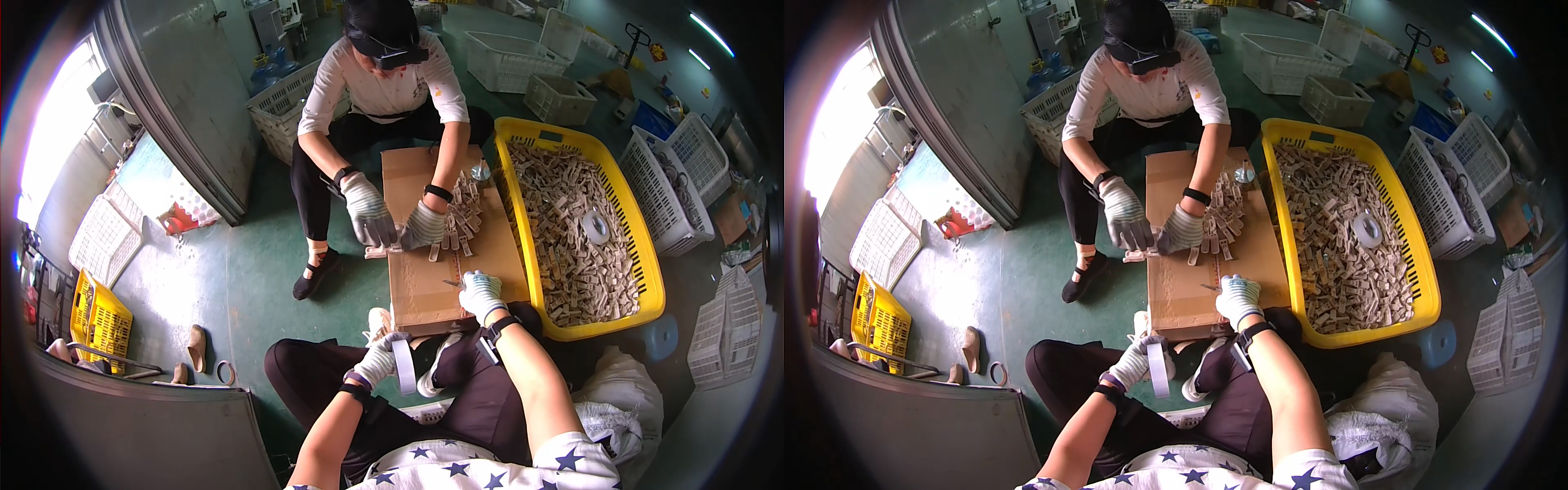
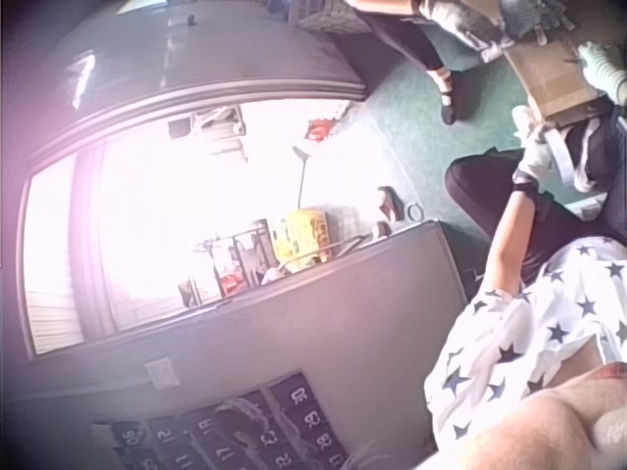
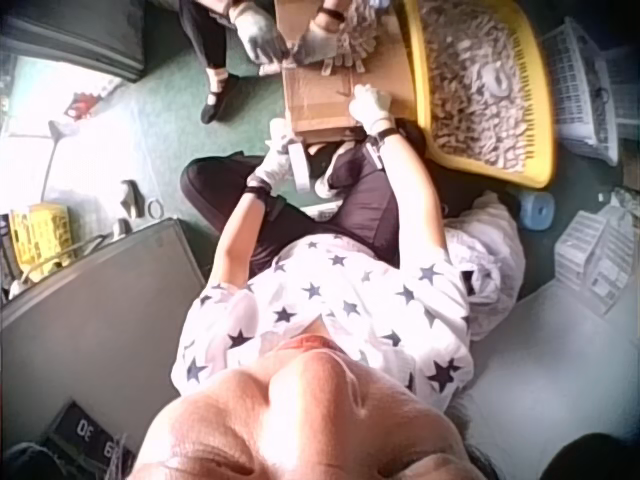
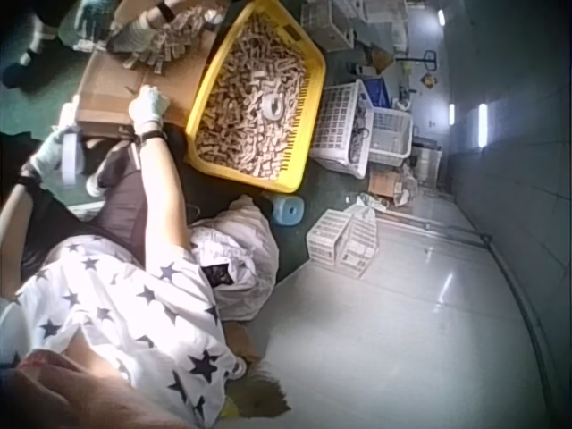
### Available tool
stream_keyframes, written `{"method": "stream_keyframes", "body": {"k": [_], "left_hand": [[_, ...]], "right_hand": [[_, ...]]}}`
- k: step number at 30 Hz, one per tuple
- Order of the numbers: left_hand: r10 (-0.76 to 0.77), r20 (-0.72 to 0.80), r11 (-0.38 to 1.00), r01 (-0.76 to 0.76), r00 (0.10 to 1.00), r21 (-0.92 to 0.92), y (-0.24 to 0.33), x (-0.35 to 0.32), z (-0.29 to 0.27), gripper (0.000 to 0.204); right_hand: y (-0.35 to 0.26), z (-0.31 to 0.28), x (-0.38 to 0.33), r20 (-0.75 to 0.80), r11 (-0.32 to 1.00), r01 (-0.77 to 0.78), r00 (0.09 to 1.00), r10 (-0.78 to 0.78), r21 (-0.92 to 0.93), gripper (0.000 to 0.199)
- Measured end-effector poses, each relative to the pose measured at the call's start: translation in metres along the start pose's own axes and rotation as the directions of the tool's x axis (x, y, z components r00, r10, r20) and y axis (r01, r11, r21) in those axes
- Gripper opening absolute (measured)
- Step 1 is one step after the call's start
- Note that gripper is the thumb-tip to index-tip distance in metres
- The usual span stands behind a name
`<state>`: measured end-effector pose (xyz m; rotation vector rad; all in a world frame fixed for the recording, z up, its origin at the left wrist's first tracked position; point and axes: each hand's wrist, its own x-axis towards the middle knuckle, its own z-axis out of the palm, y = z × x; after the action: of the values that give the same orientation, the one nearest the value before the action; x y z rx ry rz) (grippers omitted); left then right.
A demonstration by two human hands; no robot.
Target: Sorting wooden clothespins and bundling them into groups on a cardboard box.
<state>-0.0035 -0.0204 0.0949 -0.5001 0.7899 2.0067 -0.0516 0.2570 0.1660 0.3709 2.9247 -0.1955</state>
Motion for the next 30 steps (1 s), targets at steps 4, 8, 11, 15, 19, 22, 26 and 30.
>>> {"method": "stream_keyframes", "body": {"k": [4,8,11,15,19,22,26,30], "left_hand": [[0.02,-0.033,0.999,-0.019,0.999,0.042,-0.002,0.002,-0.004,0.009],[0.028,0.007,1.0,-0.028,1.0,-0.01,-0.002,0.005,-0.011,0.009],[0.016,-0.032,1.0,-0.016,0.999,0.015,0.001,-0.003,0.007,0.006],[0.001,0.014,0.999,-0.001,1.0,-0.04,0.001,0.001,-0.006,0.012],[-0.007,-0.016,0.999,0.006,1.0,-0.046,-0.001,0.002,-0.001,0.011],[0.026,0.022,1.0,-0.026,0.999,0.008,-0.002,0.006,-0.011,0.01],[-0.011,-0.006,1.0,0.011,1.0,-0.005,-0.002,0.004,-0.005,0.009],[-0.039,-0.003,0.999,0.039,0.999,-0.032,0.007,0.005,0.004,0.015]], "right_hand": [[-0.001,0.0,-0.001,0.004,1.0,0.008,1.0,-0.008,0.007,0.032],[-0.004,-0.001,0.0,0.003,1.0,0.006,1.0,-0.006,-0.003,0.032],[0.0,0.0,0.0,0.013,1.0,-0.005,1.0,0.005,-0.009,0.032],[-0.005,-0.003,-0.002,0.019,1.0,0.009,1.0,-0.008,-0.009,0.031],[-0.005,-0.004,-0.004,0.03,1.0,-0.004,1.0,0.005,-0.03,0.031],[-0.011,-0.006,-0.006,0.033,0.999,0.002,0.999,0.0,-0.052,0.03],[-0.013,-0.007,-0.013,0.057,0.997,0.034,0.998,-0.03,-0.075,0.03],[-0.012,-0.003,-0.019,0.068,0.995,0.071,0.995,-0.066,-0.064,0.03]]}}
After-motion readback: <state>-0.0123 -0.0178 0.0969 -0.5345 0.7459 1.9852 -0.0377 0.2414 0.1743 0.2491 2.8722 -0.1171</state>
